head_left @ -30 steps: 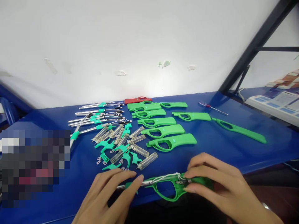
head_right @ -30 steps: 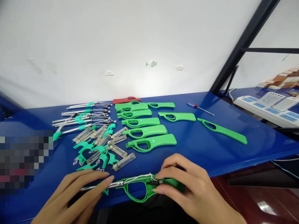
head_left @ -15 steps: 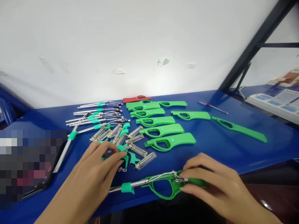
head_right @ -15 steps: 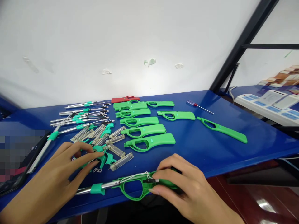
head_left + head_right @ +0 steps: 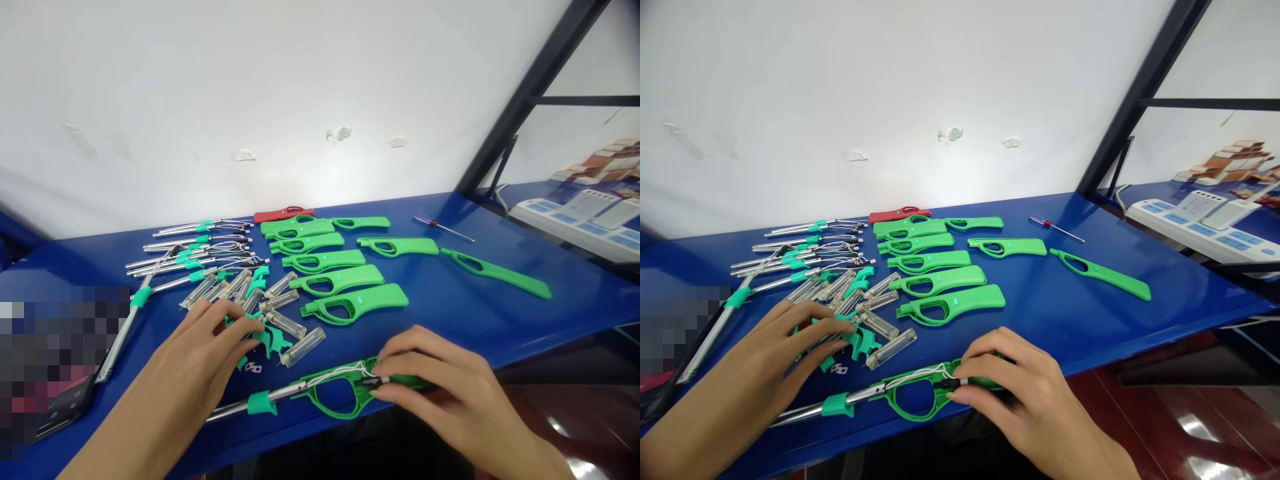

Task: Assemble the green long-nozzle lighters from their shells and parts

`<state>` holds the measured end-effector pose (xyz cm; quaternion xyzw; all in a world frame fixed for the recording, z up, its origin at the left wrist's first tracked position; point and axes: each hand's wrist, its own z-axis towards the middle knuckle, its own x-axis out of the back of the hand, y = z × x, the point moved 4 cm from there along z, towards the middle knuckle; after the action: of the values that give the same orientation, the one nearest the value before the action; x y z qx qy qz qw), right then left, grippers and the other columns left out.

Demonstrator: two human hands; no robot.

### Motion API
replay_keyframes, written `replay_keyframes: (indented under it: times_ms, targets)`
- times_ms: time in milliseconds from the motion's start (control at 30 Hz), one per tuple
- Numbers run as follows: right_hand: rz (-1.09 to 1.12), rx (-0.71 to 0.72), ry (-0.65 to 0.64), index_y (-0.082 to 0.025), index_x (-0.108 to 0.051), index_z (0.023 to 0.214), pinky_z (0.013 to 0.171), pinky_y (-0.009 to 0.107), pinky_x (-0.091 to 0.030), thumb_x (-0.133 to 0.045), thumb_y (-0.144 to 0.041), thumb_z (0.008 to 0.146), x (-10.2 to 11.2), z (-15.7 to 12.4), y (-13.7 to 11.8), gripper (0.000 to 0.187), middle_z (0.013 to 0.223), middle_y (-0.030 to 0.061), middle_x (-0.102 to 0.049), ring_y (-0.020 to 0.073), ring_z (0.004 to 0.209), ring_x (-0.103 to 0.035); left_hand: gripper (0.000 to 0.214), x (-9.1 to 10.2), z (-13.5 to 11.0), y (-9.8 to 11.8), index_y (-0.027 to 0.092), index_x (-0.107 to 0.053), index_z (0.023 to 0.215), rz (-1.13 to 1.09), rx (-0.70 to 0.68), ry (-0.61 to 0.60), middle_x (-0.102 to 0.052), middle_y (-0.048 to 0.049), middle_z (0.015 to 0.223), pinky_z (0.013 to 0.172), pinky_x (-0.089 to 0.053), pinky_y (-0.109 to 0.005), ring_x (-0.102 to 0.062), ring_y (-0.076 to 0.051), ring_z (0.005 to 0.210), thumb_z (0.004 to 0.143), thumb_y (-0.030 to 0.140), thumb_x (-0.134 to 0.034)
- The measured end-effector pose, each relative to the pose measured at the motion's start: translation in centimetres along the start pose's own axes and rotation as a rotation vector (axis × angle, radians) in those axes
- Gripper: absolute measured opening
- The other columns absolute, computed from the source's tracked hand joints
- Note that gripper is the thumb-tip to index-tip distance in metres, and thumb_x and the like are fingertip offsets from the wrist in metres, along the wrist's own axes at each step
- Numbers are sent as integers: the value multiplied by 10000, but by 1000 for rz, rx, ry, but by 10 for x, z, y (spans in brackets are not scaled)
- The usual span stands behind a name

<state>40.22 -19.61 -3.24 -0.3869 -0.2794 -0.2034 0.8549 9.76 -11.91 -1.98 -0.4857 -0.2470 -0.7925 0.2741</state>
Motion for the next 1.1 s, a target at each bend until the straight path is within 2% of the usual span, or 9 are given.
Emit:
replay_keyframes:
  times_ms: [133,333,633,733,800,900,1000,1100]
  targets:
    - [3,-4,0,-256,-757,1057,802,154,-602,-759,-254,1043,-1,0,0,14,989,-6,-774,103,874,-746,246,5,-3,3,284,-691,1176,4,11,31,-666,-21,1101,856,-505,-376,-613,-233,966,1180,325,-449]
    - [11,-19,-14,-266,-755,1077,808,158,-598,-766,-247,1038,-1,-2,1,44,1003,-12,-774,102,896,-747,291,9,-6,15,279,-696,1254,54,-21,-22,-683,-53,1162,759,-547,-346,-637,-245,986,1124,183,-454]
    - [18,-29,-22,-272,-755,1077,814,159,-594,-765,-254,1040,-2,-2,2,42,1006,-16,-770,101,899,-748,274,5,0,13,272,-706,1114,77,17,-64,-676,-69,1093,783,-624,-425,-665,-271,949,1147,264,-434]
    - [17,-34,-26,-267,-755,1080,816,164,-595,-765,-251,1040,-2,-2,2,45,1011,-11,-769,103,902,-746,272,12,0,16,289,-682,1192,101,8,2,-691,-64,1177,811,-636,-390,-727,-252,1000,1172,317,-412]
    - [16,-34,-27,-268,-755,1078,814,164,-594,-763,-249,1041,-2,-2,2,42,1013,-11,-769,102,903,-744,296,19,0,22,304,-661,1224,108,9,71,-705,-48,1263,896,-641,-351,-764,-225,1086,1195,399,-382]
    - [16,-30,-23,-276,-754,1085,813,167,-594,-765,-245,1039,-2,-2,2,57,1007,-16,-769,103,904,-742,305,26,2,32,326,-612,1258,52,44,109,-753,16,1284,996,-608,-226,-791,-155,1137,1197,509,-376]
    - [18,-27,-21,-274,-751,1094,814,177,-598,-772,-242,1034,-2,-2,2,71,1007,-14,-772,109,908,-742,274,22,3,40,328,-569,1285,-43,95,82,-790,58,1142,888,-600,-115,-819,-100,979,1183,533,-419]
    - [15,-28,-21,-274,-753,1090,806,184,-599,-778,-245,1030,-2,-2,1,72,1005,-15,-775,110,900,-741,219,14,5,49,337,-563,1310,-86,89,91,-776,49,1149,875,-610,-119,-811,-99,980,1186,468,-437]
